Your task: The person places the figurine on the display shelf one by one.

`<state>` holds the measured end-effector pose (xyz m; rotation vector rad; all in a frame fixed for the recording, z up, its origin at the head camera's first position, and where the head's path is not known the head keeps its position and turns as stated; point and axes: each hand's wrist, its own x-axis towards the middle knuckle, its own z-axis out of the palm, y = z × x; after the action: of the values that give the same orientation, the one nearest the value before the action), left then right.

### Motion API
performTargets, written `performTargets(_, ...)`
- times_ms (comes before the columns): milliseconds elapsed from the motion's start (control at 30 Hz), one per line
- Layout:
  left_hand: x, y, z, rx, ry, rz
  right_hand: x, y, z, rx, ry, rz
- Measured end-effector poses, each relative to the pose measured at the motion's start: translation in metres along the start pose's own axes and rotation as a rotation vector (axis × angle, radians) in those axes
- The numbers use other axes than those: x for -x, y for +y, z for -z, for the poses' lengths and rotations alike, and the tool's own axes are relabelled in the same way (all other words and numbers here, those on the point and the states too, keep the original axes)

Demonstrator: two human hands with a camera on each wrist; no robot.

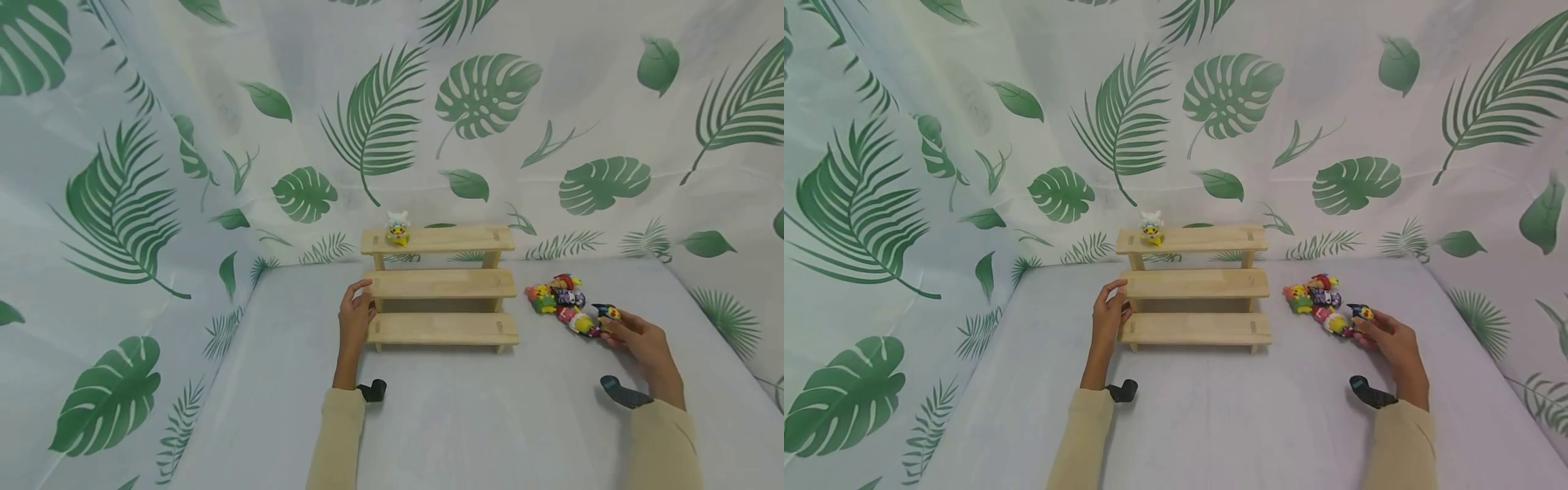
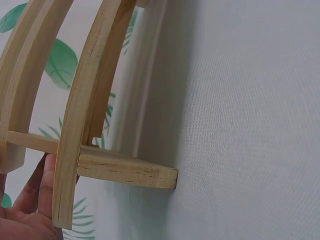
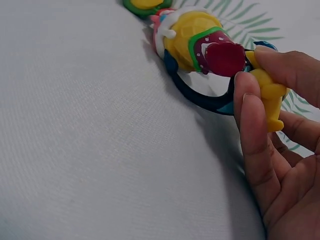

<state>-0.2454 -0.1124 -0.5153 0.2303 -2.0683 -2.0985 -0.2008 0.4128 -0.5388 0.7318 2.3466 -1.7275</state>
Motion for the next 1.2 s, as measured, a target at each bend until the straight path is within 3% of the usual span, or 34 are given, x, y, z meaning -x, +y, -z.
performTargets(367,0.000,0.002,0.001,-0.004,-0.024,-0.005,0.004,0.000,0.003,-0.027,-0.064,0.004)
performTargets(600,0.014,0.033,0.004,-0.001,-0.067,0.020,0.009,0.003,0.004,0.018,-0.093,0.053)
performTargets(700,0.015,0.033,0.004,-0.002,-0.064,0.021,0.009,0.006,0.003,-0.002,-0.102,0.064)
performTargets(800,0.016,0.033,0.004,-0.005,-0.061,0.018,0.008,0.008,0.003,-0.062,-0.099,0.068)
performTargets(933,0.013,0.030,0.004,0.001,-0.071,0.016,0.009,0.008,0.000,-0.172,-0.026,0.016)
performTargets(1067,0.005,0.017,0.005,-0.009,-0.068,0.012,0.011,0.006,-0.002,-0.290,0.058,-0.041)
performTargets(1200,0.000,0.004,0.003,-0.007,-0.049,0.010,0.012,0.006,-0.004,-0.384,0.093,-0.035)
